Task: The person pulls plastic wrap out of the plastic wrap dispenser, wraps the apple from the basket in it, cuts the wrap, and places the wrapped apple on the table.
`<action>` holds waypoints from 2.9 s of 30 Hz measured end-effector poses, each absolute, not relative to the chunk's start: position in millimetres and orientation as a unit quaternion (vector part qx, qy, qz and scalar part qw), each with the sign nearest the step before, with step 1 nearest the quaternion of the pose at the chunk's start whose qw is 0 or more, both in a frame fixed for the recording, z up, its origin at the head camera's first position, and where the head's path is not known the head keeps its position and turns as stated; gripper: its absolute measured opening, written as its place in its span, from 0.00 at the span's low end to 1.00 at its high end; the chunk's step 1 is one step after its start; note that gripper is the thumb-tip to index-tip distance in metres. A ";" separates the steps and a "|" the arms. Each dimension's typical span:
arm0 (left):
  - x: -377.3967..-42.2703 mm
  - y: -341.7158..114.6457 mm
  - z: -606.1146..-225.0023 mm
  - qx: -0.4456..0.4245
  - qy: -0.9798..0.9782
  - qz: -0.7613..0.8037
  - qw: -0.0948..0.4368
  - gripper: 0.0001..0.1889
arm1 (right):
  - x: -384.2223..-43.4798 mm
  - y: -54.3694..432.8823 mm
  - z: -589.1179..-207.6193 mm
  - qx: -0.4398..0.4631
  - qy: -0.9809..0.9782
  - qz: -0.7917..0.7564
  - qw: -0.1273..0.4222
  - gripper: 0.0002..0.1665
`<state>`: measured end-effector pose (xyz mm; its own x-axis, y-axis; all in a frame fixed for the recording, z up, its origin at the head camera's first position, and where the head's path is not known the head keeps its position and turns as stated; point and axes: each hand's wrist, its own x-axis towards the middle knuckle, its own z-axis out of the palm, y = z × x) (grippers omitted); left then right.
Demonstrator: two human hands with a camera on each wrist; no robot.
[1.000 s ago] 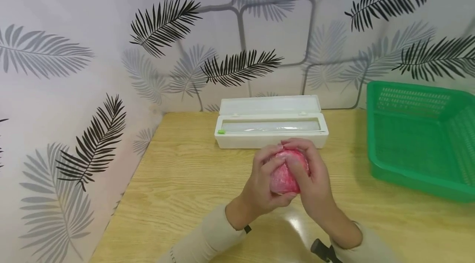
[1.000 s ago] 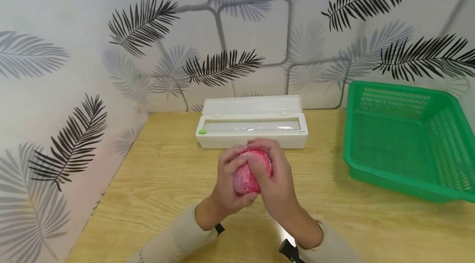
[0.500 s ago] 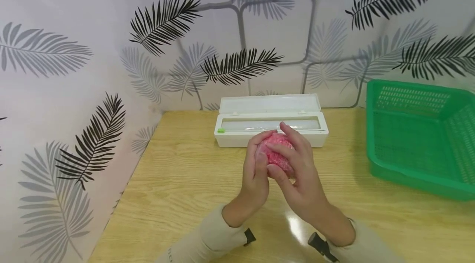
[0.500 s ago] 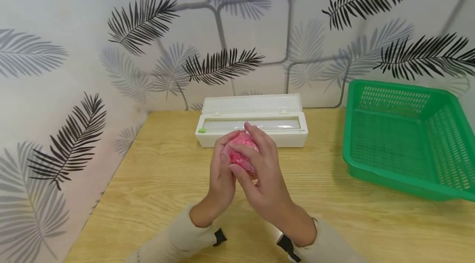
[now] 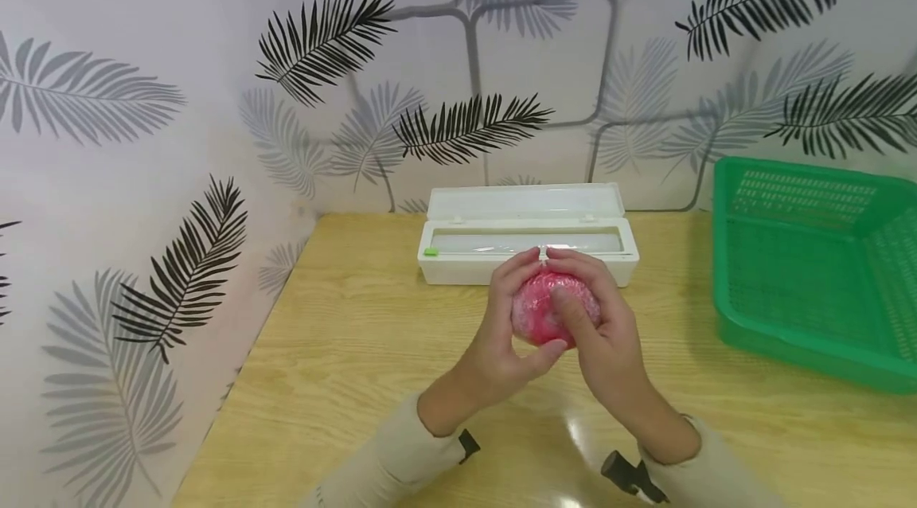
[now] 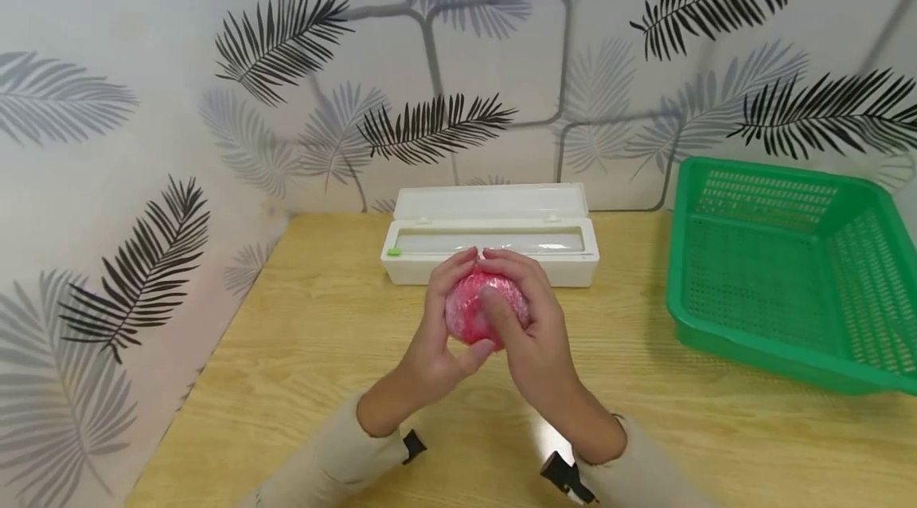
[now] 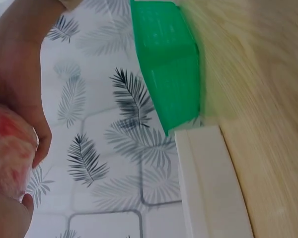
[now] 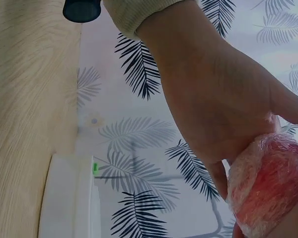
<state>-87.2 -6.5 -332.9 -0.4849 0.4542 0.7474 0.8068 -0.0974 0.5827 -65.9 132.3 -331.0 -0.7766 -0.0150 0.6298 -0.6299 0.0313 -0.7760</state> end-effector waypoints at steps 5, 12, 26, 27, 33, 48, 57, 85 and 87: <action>-100.0 -8.8 -349.9 -0.510 -0.682 -0.484 0.201 0.46 | -65.1 137.9 -330.3 0.222 -0.664 0.689 0.188 0.17; -108.4 -12.5 -361.0 -0.521 -0.694 -0.429 0.252 0.48 | -65.9 142.1 -331.8 0.223 -0.667 0.693 0.160 0.17; -112.3 -26.5 -358.5 -0.430 -0.720 -0.526 0.138 0.45 | -73.6 170.6 -341.5 0.299 -0.748 0.569 0.167 0.40; -112.0 -27.2 -358.6 -0.424 -0.721 -0.534 0.122 0.44 | -75.0 172.6 -343.2 0.300 -0.754 0.560 0.167 0.43; -117.2 -32.2 -367.1 -0.402 -0.725 -0.558 0.029 0.42 | -84.7 184.5 -356.7 0.274 -0.780 0.551 0.115 0.44; -142.9 -37.6 -392.8 -0.342 -0.766 -0.541 -0.063 0.35 | -106.4 198.6 -383.9 0.201 -0.816 0.541 0.027 0.36; -174.5 -33.7 -416.9 -0.314 -0.784 -0.522 -0.118 0.33 | -136.2 200.8 -411.2 0.188 -0.827 0.530 -0.016 0.34; -186.5 -18.1 -433.1 -0.322 -0.911 -0.252 0.047 0.33 | -155.0 198.7 -432.2 0.223 -0.894 0.380 0.082 0.33; -184.2 -18.8 -432.3 -0.329 -0.916 -0.218 0.066 0.37 | -151.8 196.8 -431.3 0.238 -0.907 0.327 0.114 0.38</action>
